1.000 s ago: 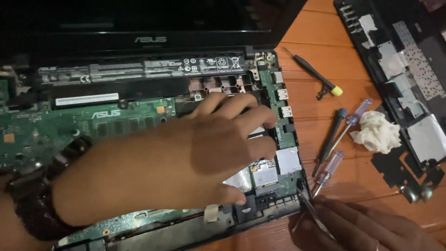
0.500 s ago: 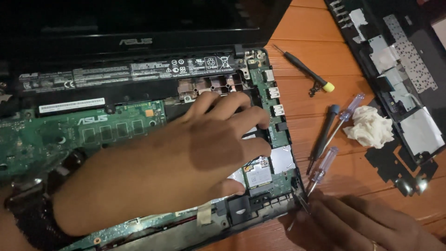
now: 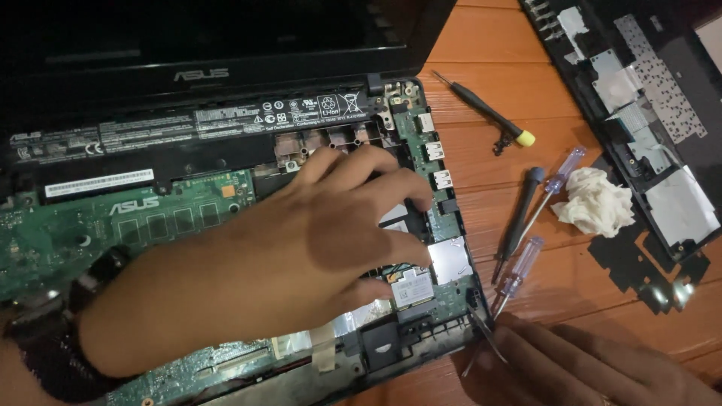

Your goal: Disassembling internal components of a laptop using a screwdriver and tweezers, and cleaning parts with a cloth.

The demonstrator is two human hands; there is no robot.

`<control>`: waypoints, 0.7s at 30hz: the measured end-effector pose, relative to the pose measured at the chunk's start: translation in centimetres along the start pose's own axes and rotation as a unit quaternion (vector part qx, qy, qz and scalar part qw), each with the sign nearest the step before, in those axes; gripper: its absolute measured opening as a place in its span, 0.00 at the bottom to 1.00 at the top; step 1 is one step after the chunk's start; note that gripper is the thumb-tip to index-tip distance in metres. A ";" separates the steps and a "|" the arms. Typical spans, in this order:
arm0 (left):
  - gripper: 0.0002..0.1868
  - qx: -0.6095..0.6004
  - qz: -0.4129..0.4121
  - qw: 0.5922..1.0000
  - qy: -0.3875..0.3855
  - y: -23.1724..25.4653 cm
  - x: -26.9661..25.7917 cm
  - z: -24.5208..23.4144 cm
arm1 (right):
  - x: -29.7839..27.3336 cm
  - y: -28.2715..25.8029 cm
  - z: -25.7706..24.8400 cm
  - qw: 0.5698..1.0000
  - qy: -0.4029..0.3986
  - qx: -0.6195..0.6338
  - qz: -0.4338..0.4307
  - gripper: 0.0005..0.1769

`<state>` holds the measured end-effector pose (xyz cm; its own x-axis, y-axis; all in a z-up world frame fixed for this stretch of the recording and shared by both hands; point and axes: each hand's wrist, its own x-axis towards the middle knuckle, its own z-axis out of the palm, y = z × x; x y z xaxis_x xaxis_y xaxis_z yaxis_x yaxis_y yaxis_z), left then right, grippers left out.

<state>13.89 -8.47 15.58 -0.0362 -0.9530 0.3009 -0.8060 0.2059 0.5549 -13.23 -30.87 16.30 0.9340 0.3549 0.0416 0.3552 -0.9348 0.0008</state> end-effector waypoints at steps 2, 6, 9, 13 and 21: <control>0.16 -0.014 -0.001 1.000 0.004 0.0 0.0 0.0 | -0.2 0.5 -0.1 0.996 -0.020 -0.023 -0.081 0.24; 0.14 -0.026 -0.017 1.000 -0.001 0.2 0.0 -0.1 | -0.4 0.3 -0.3 0.998 -0.032 -0.027 -0.038 0.23; 0.17 -0.031 -0.023 0.999 -0.006 0.2 0.0 0.1 | -0.8 1.0 0.1 0.998 -0.005 -0.019 -0.061 0.20; 0.22 -0.010 -0.024 1.000 -0.005 -0.4 0.0 0.4 | -0.7 1.5 -0.3 0.984 -0.004 -0.073 -0.160 0.17; 0.24 -0.013 0.017 1.000 0.019 -1.3 -0.2 0.2 | -5.9 2.9 0.8 0.857 -0.253 0.049 0.446 0.17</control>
<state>14.86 -8.64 14.65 -0.0404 -0.9367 0.3478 -0.7896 0.2433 0.5634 -17.65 -35.65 15.22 0.7243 -0.5174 -0.4558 -0.5311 -0.8402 0.1097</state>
